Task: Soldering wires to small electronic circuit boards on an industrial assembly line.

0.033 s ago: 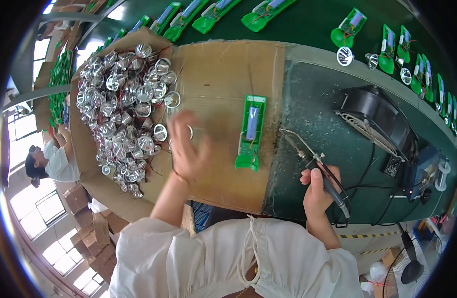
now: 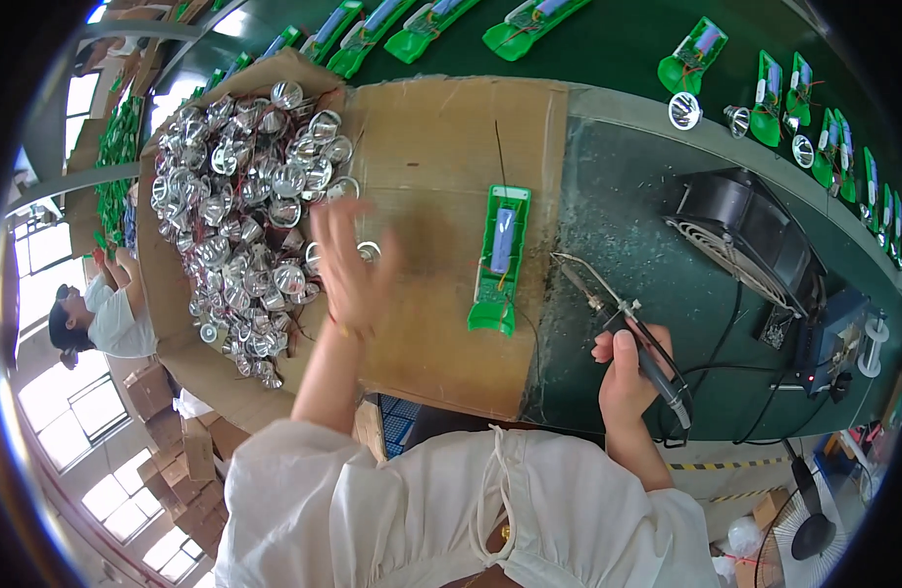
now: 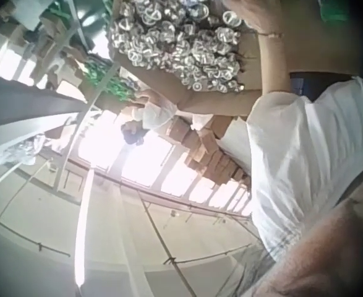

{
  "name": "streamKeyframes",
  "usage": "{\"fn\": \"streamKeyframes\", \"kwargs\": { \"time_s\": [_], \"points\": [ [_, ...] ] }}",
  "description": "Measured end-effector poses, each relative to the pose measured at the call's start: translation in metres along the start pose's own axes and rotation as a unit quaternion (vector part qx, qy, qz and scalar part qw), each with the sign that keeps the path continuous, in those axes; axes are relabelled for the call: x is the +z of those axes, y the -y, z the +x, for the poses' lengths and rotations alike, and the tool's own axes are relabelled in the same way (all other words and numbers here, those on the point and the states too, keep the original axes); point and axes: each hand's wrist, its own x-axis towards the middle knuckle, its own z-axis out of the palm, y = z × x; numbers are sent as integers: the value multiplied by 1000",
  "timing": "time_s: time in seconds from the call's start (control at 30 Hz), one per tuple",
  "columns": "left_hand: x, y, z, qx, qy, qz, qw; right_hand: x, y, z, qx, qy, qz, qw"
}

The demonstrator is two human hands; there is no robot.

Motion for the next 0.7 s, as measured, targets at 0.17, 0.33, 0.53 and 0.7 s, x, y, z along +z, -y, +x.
{"fn": "streamKeyframes", "kwargs": {
  "time_s": [0.17,0.33,0.53,0.7],
  "points": [
    [13,70,58,21,27,362,931,15,0,-16,8,28,4,1000],
    [25,80,65,63,32,396,915,17,0,-27,16,25,5,1000],
    [-5,36,10,-35,31,-102,994,11,2,-32,9,40,-2,999],
    [-19,-28,-69,-268,214,-295,892,11,1,-43,24,113,-11,993]
  ]
}}
